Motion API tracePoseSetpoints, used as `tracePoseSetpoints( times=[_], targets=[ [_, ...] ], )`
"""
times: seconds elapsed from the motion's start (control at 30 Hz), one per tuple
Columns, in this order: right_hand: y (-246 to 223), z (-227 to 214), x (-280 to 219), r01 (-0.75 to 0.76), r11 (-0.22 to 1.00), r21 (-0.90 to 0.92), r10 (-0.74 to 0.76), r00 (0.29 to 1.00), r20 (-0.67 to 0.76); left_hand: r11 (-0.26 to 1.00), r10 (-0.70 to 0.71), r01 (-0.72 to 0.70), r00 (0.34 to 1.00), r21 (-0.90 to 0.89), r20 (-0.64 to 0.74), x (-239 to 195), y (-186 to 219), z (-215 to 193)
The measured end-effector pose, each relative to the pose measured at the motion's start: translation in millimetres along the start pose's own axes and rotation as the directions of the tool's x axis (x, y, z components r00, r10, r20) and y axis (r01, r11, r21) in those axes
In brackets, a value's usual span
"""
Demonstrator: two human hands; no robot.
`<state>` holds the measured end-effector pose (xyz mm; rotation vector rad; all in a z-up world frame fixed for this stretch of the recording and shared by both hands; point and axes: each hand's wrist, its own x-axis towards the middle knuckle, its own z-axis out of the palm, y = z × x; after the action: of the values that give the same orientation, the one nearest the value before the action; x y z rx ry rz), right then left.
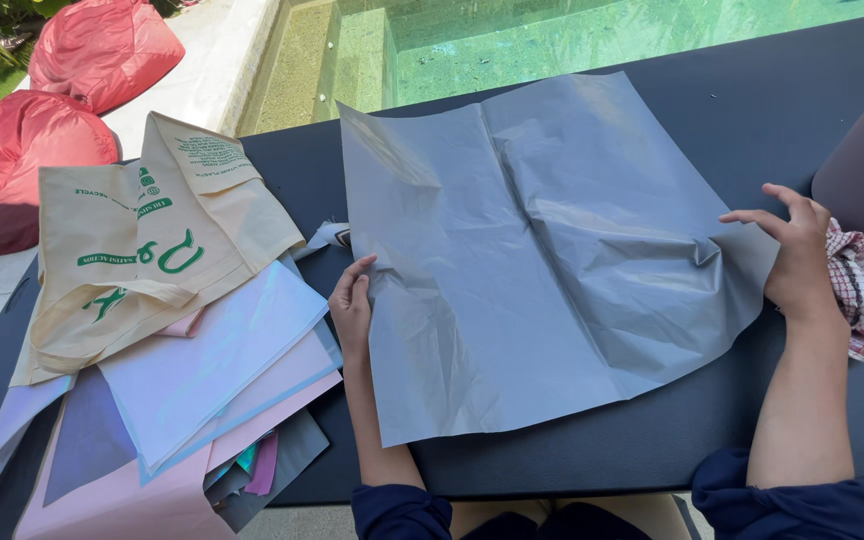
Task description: The person folds and layers sheets of black, iridescent, and translucent wrapping film by hand, occasionally using scissors to make small adjustments.
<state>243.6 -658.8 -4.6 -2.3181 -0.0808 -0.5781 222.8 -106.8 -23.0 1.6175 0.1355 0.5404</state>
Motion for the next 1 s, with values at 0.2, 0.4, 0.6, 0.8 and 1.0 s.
tracePoseSetpoints(
  times=[0.2,0.4,0.6,0.8,1.0],
  targets=[
    [-75,-17,-15,0.107,0.978,-0.180,-0.127,0.986,-0.105,0.896,-0.086,0.085,0.996,-0.435,0.017,-12,21,26],
    [-175,8,-65,0.478,0.821,-0.313,-0.490,0.871,0.043,0.800,-0.120,0.148,0.989,-0.581,0.088,-31,56,61],
    [-196,15,-80,0.133,0.991,0.002,-0.048,0.347,0.937,0.984,0.074,-0.085,0.995,-0.160,-0.070,-40,69,82],
    [-192,27,-83,0.166,0.936,-0.309,0.273,0.209,0.939,0.794,0.561,-0.434,0.793,0.427,-0.238,-28,81,84],
    [-157,5,-70,-0.130,0.977,-0.170,0.212,0.469,0.857,0.576,0.743,-0.556,0.662,0.599,-0.100,-11,112,71]
  ],
)
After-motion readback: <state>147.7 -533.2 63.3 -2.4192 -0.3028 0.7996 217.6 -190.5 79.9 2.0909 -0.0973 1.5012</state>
